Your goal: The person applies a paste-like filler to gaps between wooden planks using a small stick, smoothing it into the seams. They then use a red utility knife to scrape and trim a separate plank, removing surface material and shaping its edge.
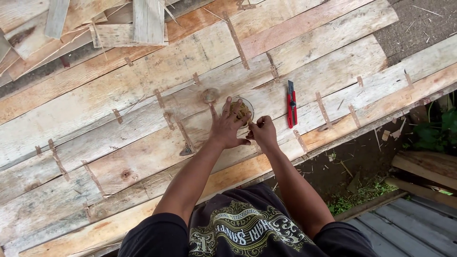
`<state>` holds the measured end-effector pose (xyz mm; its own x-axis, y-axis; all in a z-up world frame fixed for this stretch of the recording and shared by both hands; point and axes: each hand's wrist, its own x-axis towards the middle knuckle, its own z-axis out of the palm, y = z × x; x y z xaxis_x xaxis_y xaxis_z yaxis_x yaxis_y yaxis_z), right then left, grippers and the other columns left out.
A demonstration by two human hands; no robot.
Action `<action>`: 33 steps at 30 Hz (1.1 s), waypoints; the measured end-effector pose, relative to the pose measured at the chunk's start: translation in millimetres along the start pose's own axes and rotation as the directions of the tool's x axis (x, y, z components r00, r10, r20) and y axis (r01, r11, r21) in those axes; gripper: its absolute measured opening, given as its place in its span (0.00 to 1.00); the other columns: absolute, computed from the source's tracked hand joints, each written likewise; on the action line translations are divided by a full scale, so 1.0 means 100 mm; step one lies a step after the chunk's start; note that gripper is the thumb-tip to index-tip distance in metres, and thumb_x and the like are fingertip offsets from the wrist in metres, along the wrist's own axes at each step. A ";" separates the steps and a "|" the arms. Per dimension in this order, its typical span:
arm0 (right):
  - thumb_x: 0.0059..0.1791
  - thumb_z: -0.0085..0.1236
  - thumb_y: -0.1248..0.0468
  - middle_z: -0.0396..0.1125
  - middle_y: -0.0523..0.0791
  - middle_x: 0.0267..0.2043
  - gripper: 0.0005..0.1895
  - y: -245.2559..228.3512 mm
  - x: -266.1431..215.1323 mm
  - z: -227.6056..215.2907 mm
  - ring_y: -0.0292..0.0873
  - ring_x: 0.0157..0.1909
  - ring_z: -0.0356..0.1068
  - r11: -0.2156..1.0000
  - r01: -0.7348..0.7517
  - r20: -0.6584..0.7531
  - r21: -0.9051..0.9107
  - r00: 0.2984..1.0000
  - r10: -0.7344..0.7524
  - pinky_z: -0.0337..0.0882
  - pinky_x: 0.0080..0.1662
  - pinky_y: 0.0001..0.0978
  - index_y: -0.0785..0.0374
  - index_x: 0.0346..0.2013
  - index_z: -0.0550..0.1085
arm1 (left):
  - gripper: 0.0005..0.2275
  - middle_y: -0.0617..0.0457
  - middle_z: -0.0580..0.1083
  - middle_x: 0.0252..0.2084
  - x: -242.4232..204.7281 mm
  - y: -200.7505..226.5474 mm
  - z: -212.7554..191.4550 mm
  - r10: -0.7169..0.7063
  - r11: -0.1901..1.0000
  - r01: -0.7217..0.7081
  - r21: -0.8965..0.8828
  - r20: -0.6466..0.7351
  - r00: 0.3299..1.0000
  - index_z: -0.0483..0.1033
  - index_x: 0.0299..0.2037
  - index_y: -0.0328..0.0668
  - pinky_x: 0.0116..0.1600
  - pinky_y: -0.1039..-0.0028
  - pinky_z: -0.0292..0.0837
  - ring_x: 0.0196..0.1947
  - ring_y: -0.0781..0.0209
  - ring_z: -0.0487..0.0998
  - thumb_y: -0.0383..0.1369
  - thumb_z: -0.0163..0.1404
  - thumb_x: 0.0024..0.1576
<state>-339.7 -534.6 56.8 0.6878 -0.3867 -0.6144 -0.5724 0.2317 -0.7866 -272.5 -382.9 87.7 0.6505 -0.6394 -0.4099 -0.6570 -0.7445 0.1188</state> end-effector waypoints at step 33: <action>0.56 0.58 0.65 0.70 0.49 0.37 0.13 0.09 -0.77 1.34 0.34 0.31 0.68 0.983 0.082 0.305 0.165 0.944 -0.129 0.82 0.42 0.34 0.71 0.51 0.72 | 0.35 0.54 0.30 0.82 -1.16 -1.34 0.51 -0.396 0.873 0.302 -0.383 -0.193 0.898 0.42 0.80 0.56 0.74 0.30 0.24 0.80 0.47 0.22 0.52 0.44 0.65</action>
<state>-337.9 -383.0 88.4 0.8591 -0.1229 -0.4968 -0.4329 0.3432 -0.8336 -278.9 -199.0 73.5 0.9176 -0.3167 -0.2402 -0.2309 -0.9166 0.3262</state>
